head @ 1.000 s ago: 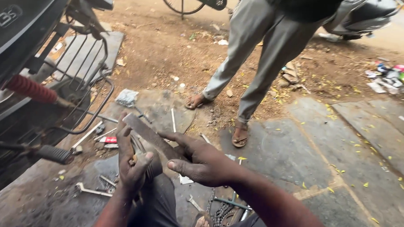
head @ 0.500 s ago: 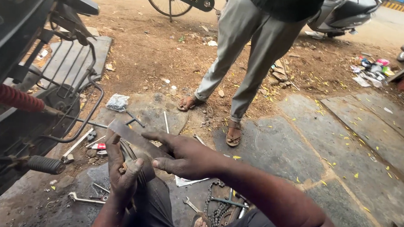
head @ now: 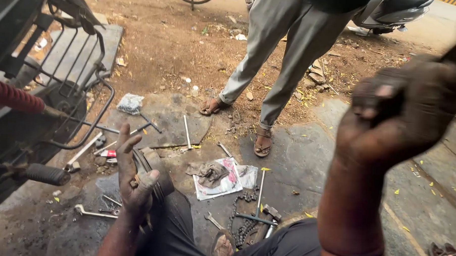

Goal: Repairing and filing parts of a motorcycle brake assembly.

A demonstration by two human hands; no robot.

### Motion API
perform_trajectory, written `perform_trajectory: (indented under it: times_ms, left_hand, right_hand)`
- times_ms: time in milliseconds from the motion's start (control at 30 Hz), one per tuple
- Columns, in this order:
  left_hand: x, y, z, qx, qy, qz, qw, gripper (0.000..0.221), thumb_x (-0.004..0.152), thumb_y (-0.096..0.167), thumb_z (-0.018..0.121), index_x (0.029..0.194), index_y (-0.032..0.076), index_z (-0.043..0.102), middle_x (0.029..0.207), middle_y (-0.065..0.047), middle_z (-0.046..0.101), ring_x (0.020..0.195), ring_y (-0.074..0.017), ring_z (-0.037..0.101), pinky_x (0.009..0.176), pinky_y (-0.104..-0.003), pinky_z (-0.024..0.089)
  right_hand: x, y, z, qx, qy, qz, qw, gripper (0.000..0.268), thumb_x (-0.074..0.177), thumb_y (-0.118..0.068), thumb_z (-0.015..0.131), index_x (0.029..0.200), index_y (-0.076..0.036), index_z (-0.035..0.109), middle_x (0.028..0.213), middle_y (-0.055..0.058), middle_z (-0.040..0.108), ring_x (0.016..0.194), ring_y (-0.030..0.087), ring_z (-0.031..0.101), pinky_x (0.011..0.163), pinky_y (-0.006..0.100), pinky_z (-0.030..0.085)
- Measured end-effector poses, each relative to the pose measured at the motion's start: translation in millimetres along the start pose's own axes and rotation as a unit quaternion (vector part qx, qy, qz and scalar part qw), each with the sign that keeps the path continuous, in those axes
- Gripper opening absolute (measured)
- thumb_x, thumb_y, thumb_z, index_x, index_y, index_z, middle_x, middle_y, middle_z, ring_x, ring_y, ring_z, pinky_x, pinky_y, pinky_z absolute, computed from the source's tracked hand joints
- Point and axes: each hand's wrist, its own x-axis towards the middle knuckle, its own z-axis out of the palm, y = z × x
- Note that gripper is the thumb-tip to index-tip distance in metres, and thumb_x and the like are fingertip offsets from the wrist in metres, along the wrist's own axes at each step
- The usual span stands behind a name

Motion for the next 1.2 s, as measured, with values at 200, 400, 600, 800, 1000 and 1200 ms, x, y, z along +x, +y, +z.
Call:
perform_trajectory:
  times_ms: [200,400,600,800,1000,1200]
  left_hand:
    - [0,0,0,0.007,-0.006,-0.004,1.000,0.078,0.084,0.043,0.064,0.150,0.007,0.044,0.176,-0.024,0.019,0.167,-0.0366,0.015,0.134,-0.052,0.011]
    - [0,5,0,0.018,-0.011,-0.007,1.000,0.078,0.085,0.044,0.063,0.150,0.008,0.043,0.175,-0.024,0.019,0.166,-0.0373,0.015,0.134,-0.054,0.012]
    - [-1,0,-1,0.017,-0.009,-0.005,1.000,0.078,0.084,0.042,0.062,0.150,0.007,0.044,0.176,-0.024,0.020,0.167,-0.0373,0.014,0.134,-0.054,0.010]
    - [0,-2,-2,0.016,-0.006,0.002,1.000,0.078,0.082,0.039,0.063,0.150,0.006,0.044,0.175,-0.024,0.021,0.167,-0.0367,0.014,0.134,-0.053,0.009]
    - [-2,-4,-2,0.008,0.008,0.017,1.000,0.075,0.084,0.038,0.063,0.149,0.005,0.044,0.174,-0.025,0.024,0.165,-0.0369,0.020,0.133,-0.050,0.014]
    - [0,-4,0,0.003,-0.009,0.013,1.000,0.074,0.083,0.035,0.064,0.147,0.004,0.042,0.172,-0.024,0.027,0.164,-0.0366,0.022,0.132,-0.050,0.016]
  right_hand:
    - [-17,17,8,-0.027,0.089,-0.004,0.996,0.047,0.115,-0.004,0.059,0.158,-0.006,0.042,0.072,0.001,0.053,0.053,0.006,0.046,0.049,0.022,0.035]
    - [-45,53,29,-0.108,0.002,0.278,0.954,0.057,0.098,-0.010,0.061,0.153,-0.004,0.045,0.085,-0.004,0.060,0.060,0.003,0.050,0.050,0.019,0.040]
    - [-76,84,31,-0.113,-0.109,0.362,0.919,0.062,0.097,-0.010,0.060,0.156,-0.005,0.040,0.073,-0.002,0.058,0.061,0.005,0.052,0.053,0.020,0.042]
    - [-88,95,16,-0.061,-0.140,0.403,0.902,0.072,0.096,-0.007,0.061,0.160,-0.004,0.028,0.075,-0.003,0.056,0.061,0.005,0.049,0.053,0.021,0.038]
    - [-75,74,-17,-0.216,0.011,0.190,0.958,0.065,0.105,-0.009,0.059,0.163,-0.003,0.030,0.079,-0.001,0.060,0.065,0.005,0.054,0.059,0.020,0.043]
    - [-43,31,-53,-0.164,0.237,-0.044,0.956,0.048,0.112,-0.010,0.060,0.155,-0.002,0.042,0.081,0.001,0.057,0.063,0.007,0.050,0.054,0.022,0.039]
